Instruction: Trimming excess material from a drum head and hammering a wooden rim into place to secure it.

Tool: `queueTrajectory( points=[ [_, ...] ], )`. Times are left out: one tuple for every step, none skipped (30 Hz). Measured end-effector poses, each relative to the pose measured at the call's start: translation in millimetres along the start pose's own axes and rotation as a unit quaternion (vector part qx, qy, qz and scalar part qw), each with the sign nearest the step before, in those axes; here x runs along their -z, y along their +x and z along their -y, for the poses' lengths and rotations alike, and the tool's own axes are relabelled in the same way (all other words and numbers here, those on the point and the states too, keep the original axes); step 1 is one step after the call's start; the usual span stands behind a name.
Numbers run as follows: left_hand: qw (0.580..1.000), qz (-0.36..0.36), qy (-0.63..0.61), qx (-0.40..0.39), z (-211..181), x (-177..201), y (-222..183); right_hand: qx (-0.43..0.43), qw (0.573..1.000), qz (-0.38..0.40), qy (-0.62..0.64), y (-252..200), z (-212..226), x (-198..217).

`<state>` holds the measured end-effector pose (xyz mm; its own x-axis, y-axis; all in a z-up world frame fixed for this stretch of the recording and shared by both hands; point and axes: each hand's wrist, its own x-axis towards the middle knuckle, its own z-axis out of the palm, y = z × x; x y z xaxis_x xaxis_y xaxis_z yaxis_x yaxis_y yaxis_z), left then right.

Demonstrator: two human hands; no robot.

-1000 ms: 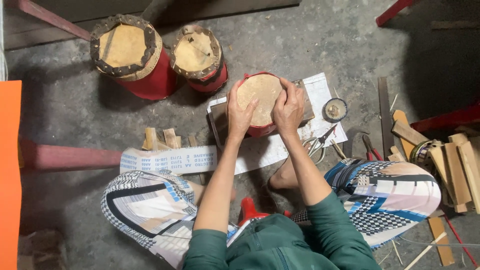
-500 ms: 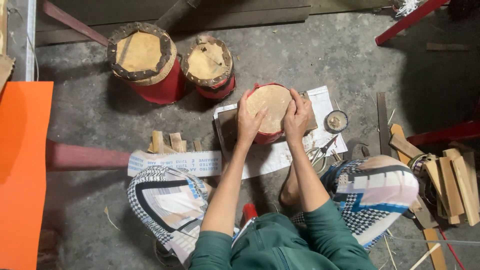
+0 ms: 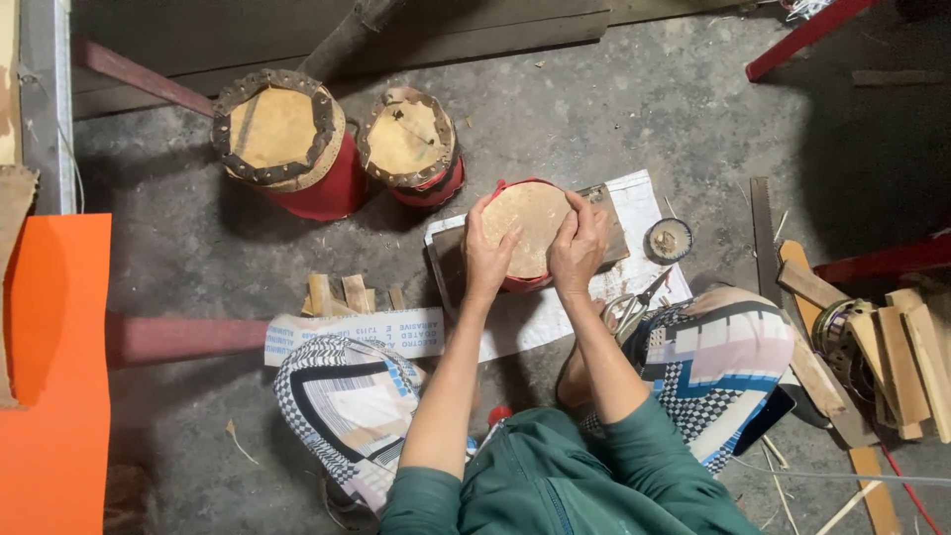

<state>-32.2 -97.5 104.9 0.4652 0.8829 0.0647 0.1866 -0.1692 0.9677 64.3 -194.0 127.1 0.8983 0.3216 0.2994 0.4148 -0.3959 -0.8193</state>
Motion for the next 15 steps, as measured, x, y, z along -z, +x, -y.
queueTrajectory(
  points=[
    [1.0, 0.002, 0.001, -0.001, 3.1, 1.0, 1.6, -0.001, 1.0, -0.002, 0.0, -0.6, -0.1, -0.3],
    [1.0, 0.009, 0.009, 0.002, 6.1, 1.0, 3.3, -0.004, 1.0, 0.0, -0.004, -0.4, -0.6, -0.3],
    [1.0, 0.017, 0.018, 0.005, 9.3, 1.2, 4.9, -0.007, 1.0, 0.002, -0.008, -0.5, -1.1, -0.4],
    [1.0, 0.017, 0.018, 0.005, -1.0, 1.4, 0.8, -0.007, 1.0, 0.002, -0.008, -0.3, 0.3, 0.4],
    [0.996, -0.008, 0.077, -0.044, -11.1, 1.3, -3.2, -0.011, 1.0, 0.005, -0.012, -0.1, 1.5, 1.1],
    [0.986, -0.03, 0.136, -0.092, -21.0, 0.8, -7.6, -0.017, 1.0, 0.008, -0.017, -0.2, 2.1, 2.2],
    [0.986, -0.029, 0.136, -0.093, -21.7, -8.6, -14.8, -0.018, 1.0, 0.007, -0.017, 0.3, 1.6, 4.0],
    [0.948, -0.028, 0.257, -0.186, -22.2, -15.7, -21.6, -0.018, 1.0, 0.005, -0.023, -0.1, 2.4, 4.0],
    [0.886, -0.026, 0.371, -0.275, -22.7, -22.7, -28.5, -0.019, 0.999, 0.003, -0.029, -0.5, 3.5, 4.2],
    [0.886, -0.026, 0.372, -0.276, -24.3, -25.8, -30.9, -0.02, 0.999, 0.002, -0.028, -1.1, 0.8, 4.0],
    [0.884, 0.012, 0.379, -0.274, -26.1, -28.8, -33.4, -0.017, 0.999, 0.004, -0.034, -1.7, -1.7, 3.8],
    [0.881, 0.049, 0.384, -0.273, -27.9, -32.4, -34.7, -0.014, 0.999, 0.004, -0.041, -1.0, -4.0, 3.3],
    [0.88, 0.05, 0.384, -0.275, -26.2, -30.1, -31.4, -0.015, 0.999, 0.001, -0.041, -0.5, -5.7, 1.0],
    [0.874, 0.06, 0.398, -0.274, -24.2, -28.6, -30.1, -0.015, 0.999, 0.001, -0.036, -0.7, -8.4, 0.1],
    [0.867, 0.071, 0.411, -0.273, -21.8, -26.9, -28.4, -0.015, 0.999, 0.001, -0.031, -1.1, -11.1, -1.3]
  ],
)
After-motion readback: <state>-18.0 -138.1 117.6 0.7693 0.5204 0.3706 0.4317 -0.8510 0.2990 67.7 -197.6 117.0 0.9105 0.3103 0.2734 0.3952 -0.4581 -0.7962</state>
